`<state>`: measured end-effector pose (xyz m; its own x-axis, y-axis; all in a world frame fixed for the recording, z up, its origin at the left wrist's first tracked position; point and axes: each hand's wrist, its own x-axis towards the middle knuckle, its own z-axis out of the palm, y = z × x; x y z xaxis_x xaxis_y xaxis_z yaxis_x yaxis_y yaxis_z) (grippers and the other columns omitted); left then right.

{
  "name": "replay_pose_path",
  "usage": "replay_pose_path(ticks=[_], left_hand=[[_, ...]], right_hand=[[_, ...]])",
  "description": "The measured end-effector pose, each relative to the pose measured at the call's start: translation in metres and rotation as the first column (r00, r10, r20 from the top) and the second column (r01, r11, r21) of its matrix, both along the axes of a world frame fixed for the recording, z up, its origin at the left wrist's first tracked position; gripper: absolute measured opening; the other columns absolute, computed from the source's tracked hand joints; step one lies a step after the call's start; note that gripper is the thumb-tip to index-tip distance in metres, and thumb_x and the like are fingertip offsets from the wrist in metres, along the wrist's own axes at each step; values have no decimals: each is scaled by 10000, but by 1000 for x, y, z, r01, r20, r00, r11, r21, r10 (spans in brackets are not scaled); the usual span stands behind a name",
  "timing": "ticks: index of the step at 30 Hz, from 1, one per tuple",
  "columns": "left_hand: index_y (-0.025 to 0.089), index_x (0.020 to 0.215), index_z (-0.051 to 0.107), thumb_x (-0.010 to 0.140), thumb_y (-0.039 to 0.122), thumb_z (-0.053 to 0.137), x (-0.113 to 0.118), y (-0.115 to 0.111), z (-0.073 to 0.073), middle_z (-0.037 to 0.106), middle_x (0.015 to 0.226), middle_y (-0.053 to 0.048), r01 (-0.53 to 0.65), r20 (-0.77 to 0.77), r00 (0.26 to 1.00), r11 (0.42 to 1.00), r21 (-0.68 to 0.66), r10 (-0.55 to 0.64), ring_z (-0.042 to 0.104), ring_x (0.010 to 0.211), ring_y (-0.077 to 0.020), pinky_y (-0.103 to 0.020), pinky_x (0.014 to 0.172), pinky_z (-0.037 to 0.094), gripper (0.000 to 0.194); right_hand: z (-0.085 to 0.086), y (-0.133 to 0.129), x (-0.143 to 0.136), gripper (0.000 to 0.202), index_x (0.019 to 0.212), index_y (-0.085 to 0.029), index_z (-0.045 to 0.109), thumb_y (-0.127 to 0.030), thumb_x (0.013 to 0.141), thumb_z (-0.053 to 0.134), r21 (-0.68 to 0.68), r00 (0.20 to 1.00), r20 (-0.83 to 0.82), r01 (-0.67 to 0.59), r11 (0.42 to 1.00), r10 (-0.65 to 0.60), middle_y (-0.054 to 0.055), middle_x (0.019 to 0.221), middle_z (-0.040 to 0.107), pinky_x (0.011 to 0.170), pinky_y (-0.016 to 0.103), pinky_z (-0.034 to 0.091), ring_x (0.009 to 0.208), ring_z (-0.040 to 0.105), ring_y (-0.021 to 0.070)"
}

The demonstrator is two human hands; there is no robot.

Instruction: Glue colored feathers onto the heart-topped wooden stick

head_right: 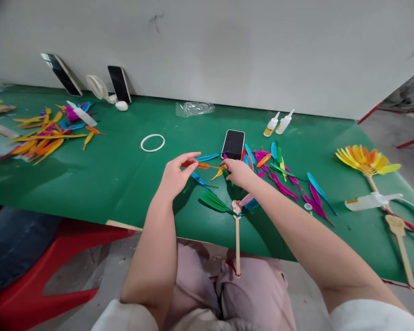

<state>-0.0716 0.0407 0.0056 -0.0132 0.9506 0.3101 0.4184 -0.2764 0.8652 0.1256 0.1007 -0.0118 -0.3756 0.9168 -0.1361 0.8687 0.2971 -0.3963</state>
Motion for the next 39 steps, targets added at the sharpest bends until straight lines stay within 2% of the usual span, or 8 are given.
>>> replay_pose_path(ticks=[5,7,9,12,19,23,27,39], left_hand=[[226,1033,635,791,127,526,0,-1,0,669,905,-21,14,9,1000,1000,23,-14,615,814,-133,-308,791,504,283],[227,1008,648,796,138,540,2,-2,1,673,916,-26,28,0,1000,997,79,-28,616,822,-136,-309,790,503,254],[227,973,661,802,158,556,6,-3,2,677,915,-27,55,-11,998,985,166,-54,616,831,-138,-305,783,502,212],[224,937,672,804,169,573,15,-9,7,683,881,-27,76,-49,997,937,340,-63,620,813,-136,-289,751,509,174],[262,1091,602,755,29,590,50,-34,22,660,881,-21,-20,-86,990,717,697,111,608,819,-135,-271,713,520,409],[225,1126,580,698,-28,616,73,-49,27,660,914,-46,9,-73,994,615,789,79,616,872,-169,-316,727,545,499],[219,1113,572,683,-46,613,84,-58,29,669,889,-51,-20,-41,995,583,812,91,630,851,-181,-342,681,566,507],[241,1054,591,659,-3,658,85,-72,28,684,959,-52,5,-39,998,557,830,51,652,844,-224,-397,626,590,469]], right_hand=[[19,-4,14,548,1178,-221,525,-108,653,631,-44,986,-153,61,997,-67,-19,722,616,582,240,470,646,585,122],[31,-10,27,470,1169,-211,536,-197,706,616,-61,931,-332,142,988,-154,-17,728,622,568,244,493,617,586,109],[42,-19,44,326,993,-178,638,-247,675,661,-132,706,-641,286,949,-302,-13,691,629,583,257,523,585,595,105],[54,-43,66,191,740,-152,667,-241,584,735,-242,237,-890,479,844,-390,-16,600,626,591,231,544,557,615,100],[73,-114,71,223,734,-188,618,-187,567,766,-221,-119,-972,756,616,-203,-53,543,608,534,151,533,566,646,101],[82,-136,66,206,707,-185,587,-189,593,759,-147,-85,-987,828,541,-138,-66,622,593,573,187,547,568,639,93],[84,-145,65,203,727,-185,591,-211,606,752,-56,3,-991,900,433,-133,-51,698,600,553,228,546,563,626,98],[90,-159,74,196,747,-213,578,-253,630,730,121,229,-944,911,394,-239,-32,765,606,505,239,501,552,617,103]])
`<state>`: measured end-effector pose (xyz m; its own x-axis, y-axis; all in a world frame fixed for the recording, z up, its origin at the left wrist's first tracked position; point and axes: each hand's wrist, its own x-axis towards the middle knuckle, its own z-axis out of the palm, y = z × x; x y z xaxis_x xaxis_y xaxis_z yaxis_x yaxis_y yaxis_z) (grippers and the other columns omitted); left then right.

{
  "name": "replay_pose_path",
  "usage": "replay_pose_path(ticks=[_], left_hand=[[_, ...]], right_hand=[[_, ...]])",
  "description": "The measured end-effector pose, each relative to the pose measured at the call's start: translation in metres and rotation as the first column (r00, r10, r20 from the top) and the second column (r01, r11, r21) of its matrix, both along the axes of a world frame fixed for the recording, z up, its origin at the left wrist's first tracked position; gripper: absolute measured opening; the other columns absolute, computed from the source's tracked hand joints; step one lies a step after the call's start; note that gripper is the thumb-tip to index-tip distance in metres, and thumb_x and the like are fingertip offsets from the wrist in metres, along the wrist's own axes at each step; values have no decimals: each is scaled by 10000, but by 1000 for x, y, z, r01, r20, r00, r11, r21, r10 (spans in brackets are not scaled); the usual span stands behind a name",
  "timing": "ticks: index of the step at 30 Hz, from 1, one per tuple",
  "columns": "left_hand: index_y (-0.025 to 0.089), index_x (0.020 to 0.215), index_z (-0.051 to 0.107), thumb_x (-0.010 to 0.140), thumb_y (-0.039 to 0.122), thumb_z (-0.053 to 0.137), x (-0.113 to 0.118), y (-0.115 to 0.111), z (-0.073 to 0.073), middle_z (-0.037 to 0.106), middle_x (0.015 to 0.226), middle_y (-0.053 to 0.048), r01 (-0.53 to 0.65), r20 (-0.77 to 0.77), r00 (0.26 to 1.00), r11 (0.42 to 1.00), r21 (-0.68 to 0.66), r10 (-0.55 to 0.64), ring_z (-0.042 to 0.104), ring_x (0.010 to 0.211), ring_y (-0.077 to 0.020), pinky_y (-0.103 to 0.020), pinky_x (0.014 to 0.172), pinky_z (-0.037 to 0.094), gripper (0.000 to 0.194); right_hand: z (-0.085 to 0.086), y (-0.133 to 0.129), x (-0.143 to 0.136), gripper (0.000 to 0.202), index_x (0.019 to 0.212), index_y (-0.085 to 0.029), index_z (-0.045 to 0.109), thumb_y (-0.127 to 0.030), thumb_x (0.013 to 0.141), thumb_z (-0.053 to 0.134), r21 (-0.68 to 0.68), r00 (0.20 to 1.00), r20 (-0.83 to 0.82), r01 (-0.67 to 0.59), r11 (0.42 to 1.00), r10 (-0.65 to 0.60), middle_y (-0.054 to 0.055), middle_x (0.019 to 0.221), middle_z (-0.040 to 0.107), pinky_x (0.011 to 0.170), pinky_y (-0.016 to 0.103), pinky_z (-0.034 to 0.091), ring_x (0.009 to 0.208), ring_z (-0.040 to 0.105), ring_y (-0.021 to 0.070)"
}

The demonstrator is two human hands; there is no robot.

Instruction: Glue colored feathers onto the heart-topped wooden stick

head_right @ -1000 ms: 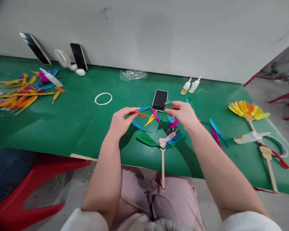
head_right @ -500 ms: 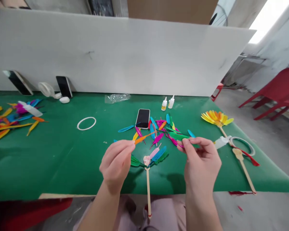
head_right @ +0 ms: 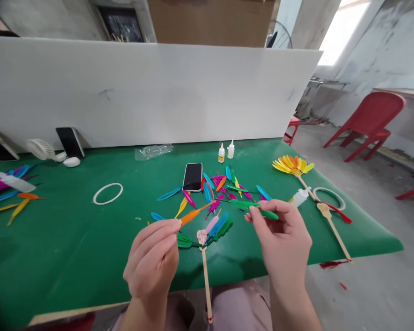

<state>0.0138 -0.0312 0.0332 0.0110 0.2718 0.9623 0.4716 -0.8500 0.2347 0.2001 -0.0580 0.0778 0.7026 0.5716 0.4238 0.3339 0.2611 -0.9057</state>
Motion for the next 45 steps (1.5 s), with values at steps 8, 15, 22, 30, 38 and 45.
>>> replay_pose_path(ticks=[8,15,22,30,38,45], left_hand=[[241,887,555,686,0,632,6,10,15,655,781,12,161,471,880,969,-189,-55,636,737,-151,-319,622,548,323],[253,843,503,692,120,653,10,23,15,608,739,36,587,767,634,708,-393,-100,607,705,-109,-261,658,528,251],[251,834,513,674,132,666,12,27,12,592,719,35,714,845,527,589,-380,-93,590,706,-88,-217,654,509,251],[250,854,513,694,159,660,8,25,14,594,743,22,745,842,532,522,-416,-87,579,687,-89,-230,645,517,236],[239,856,547,696,115,677,8,23,17,621,745,37,838,895,432,418,-352,-111,574,700,-61,-175,656,506,241],[227,858,551,697,94,676,5,21,21,627,744,29,846,899,426,398,-355,-102,571,703,-64,-170,650,499,244]], right_hand=[[0,5,9,270,763,-202,558,-236,586,759,66,940,-313,-119,991,133,-59,743,549,490,229,519,492,601,89],[5,11,-5,251,770,-221,528,-219,628,735,80,802,-473,-373,924,365,-77,600,560,472,171,510,476,592,73],[4,17,-8,246,778,-226,529,-225,635,729,80,716,-517,-505,860,469,-76,593,579,480,151,512,475,591,63],[6,16,-4,234,759,-217,537,-186,624,726,116,863,-341,-354,928,372,-62,720,622,497,232,555,489,601,82],[5,18,-5,216,778,-210,544,-127,652,698,185,896,-213,-354,917,389,-51,727,635,501,249,567,507,604,89],[8,16,-9,240,779,-210,579,-47,641,688,344,978,13,-200,917,208,-34,725,630,507,216,576,562,617,94]])
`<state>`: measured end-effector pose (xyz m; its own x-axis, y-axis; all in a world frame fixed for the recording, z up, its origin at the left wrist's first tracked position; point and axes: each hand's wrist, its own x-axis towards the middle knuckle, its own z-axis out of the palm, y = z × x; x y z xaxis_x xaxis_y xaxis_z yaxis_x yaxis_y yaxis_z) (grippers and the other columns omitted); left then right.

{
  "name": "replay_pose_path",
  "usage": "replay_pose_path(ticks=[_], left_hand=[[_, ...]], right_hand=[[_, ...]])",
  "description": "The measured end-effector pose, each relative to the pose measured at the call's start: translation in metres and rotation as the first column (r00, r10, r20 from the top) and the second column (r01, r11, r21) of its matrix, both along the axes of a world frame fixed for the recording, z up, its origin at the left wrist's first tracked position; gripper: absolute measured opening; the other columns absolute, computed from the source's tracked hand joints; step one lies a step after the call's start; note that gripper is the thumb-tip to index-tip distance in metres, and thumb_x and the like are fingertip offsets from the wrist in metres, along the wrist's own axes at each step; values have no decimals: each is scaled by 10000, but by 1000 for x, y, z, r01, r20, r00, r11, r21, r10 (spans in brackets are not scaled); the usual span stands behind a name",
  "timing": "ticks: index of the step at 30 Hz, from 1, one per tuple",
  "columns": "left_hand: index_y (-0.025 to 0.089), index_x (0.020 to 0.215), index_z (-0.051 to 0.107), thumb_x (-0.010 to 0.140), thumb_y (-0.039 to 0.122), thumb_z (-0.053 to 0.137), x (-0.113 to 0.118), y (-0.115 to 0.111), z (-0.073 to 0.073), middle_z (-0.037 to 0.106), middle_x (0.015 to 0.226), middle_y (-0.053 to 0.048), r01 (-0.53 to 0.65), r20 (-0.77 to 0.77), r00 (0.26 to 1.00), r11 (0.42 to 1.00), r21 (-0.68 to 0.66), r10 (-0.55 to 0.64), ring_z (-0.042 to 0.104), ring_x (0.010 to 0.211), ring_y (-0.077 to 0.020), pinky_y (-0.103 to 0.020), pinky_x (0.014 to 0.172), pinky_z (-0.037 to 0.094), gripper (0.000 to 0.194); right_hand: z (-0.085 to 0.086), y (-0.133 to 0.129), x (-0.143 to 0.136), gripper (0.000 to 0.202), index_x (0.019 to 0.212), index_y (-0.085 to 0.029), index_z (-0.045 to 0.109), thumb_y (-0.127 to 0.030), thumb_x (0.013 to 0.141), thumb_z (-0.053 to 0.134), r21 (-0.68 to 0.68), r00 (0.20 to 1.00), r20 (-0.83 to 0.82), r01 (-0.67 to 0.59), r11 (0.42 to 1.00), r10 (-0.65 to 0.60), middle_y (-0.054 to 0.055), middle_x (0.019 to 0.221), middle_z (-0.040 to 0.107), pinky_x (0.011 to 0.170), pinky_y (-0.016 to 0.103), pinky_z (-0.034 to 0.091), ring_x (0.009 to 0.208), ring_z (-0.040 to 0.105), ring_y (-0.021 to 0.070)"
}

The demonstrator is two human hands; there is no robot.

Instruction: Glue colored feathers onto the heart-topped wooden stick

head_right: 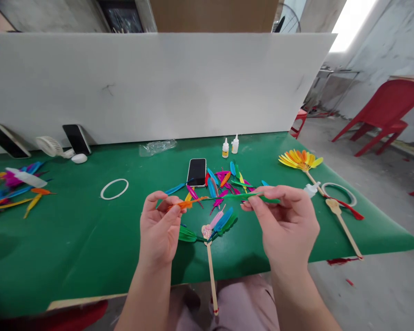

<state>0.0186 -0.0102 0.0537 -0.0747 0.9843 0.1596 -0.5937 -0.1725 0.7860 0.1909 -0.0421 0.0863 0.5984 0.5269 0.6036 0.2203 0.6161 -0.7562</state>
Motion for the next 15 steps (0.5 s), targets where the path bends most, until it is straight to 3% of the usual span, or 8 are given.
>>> replay_pose_path(ticks=[7,15], left_hand=[[228,859,553,694,94,680,-2,-1,1,626,747,27,37,-1,999,999,-2,-37,566,714,-67,-169,653,492,248],[231,858,549,687,101,686,-3,-1,1,621,736,29,100,-1,995,995,-12,-100,565,687,-62,-162,643,479,254]], right_hand=[[6,-2,-1,265,784,-219,613,-9,634,675,142,983,134,108,984,-127,-24,725,640,472,246,572,590,632,125],[9,-4,7,331,819,-234,645,4,595,692,232,960,215,127,964,-178,-12,738,654,503,289,575,687,650,167]])
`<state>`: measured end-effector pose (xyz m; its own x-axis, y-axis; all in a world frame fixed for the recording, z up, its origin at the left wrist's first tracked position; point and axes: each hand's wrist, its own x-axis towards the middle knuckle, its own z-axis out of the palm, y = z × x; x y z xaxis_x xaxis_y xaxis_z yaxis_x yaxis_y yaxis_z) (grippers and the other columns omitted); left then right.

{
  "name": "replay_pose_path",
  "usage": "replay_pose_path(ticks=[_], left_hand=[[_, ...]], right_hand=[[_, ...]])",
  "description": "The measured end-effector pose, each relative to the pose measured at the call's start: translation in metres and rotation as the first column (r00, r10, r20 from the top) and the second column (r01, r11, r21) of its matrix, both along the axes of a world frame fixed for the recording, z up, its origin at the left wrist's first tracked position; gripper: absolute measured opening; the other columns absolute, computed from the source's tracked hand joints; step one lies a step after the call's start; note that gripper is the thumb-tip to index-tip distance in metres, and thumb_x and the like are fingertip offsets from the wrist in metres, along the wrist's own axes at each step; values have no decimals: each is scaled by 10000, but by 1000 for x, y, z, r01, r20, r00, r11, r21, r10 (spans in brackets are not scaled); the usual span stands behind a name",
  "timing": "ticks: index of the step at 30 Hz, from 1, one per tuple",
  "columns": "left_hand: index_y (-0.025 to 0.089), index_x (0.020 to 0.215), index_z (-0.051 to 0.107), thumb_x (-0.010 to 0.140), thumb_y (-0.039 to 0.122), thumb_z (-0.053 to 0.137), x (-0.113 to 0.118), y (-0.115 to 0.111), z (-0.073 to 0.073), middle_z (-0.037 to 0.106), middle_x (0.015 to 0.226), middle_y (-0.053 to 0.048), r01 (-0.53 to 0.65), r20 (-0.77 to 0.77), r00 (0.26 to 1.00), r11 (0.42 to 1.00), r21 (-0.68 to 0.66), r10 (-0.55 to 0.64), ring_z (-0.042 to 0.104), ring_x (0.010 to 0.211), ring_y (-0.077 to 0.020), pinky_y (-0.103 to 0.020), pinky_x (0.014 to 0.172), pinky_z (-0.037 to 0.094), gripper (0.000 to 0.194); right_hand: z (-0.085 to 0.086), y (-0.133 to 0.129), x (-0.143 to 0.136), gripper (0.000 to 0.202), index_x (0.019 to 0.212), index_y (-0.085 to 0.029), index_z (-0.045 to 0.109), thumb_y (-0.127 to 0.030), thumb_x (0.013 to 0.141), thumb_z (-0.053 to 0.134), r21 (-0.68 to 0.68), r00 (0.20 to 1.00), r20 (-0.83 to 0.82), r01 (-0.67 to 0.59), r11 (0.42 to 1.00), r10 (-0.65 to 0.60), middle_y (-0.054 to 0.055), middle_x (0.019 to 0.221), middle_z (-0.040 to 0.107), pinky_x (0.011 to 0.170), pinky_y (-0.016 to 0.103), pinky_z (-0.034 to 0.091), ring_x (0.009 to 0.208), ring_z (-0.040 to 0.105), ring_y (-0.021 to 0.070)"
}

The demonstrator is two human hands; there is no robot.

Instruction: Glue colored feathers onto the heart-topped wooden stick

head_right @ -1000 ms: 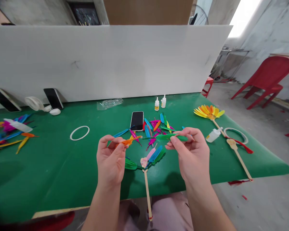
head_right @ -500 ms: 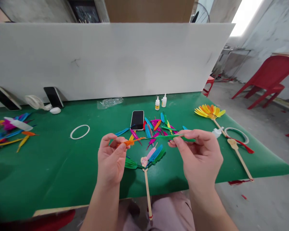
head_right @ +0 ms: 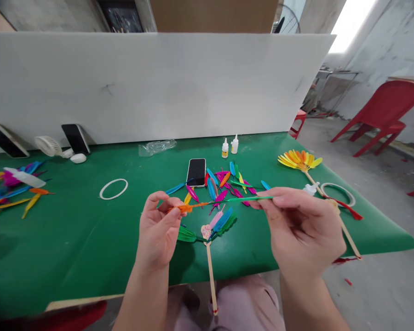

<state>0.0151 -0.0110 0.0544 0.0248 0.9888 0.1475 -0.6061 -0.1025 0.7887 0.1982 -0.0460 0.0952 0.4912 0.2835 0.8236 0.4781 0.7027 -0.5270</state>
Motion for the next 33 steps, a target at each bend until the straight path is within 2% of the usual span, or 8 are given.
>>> replay_pose_path(ticks=[6,11,17,19,25,33], left_hand=[[222,833,559,691,89,676,-4,-1,2,629,720,21,-34,-30,999,998,60,36,583,708,-70,-163,654,483,227],[216,828,556,688,90,678,-8,-1,4,630,714,21,-107,-53,992,989,98,113,583,695,-73,-174,659,491,224],[217,820,560,685,92,682,-7,-2,6,626,710,26,-165,-76,982,977,132,175,578,686,-75,-180,657,496,221],[218,819,561,680,91,685,-7,-2,6,628,710,28,-168,-79,981,976,136,180,579,684,-76,-180,651,496,225],[213,818,557,677,97,687,-8,-4,9,628,704,28,-160,-87,981,977,139,173,583,678,-80,-183,645,494,224],[215,815,544,673,105,692,-10,-4,8,629,700,30,-62,-118,990,992,105,75,585,675,-81,-179,636,486,233]], right_hand=[[2,-10,7,337,820,-235,667,5,584,692,-59,999,29,-15,998,17,-8,760,657,503,302,558,701,630,167],[0,-11,11,356,819,-216,674,15,550,710,7,998,62,-7,1000,7,-12,711,664,469,270,532,679,641,163],[-2,-12,11,365,848,-241,668,1,577,699,-21,994,101,-42,999,44,-16,730,675,470,303,536,662,652,179],[-2,-13,11,368,853,-249,665,1,585,693,-56,994,103,-42,998,47,-24,741,673,480,313,536,680,651,178],[0,-15,6,368,854,-243,658,37,616,653,-41,996,63,-58,997,61,-36,760,666,487,297,517,726,648,164],[3,-16,8,319,841,-245,650,2,639,648,-40,991,114,-63,997,67,-46,769,687,452,308,512,652,653,162]])
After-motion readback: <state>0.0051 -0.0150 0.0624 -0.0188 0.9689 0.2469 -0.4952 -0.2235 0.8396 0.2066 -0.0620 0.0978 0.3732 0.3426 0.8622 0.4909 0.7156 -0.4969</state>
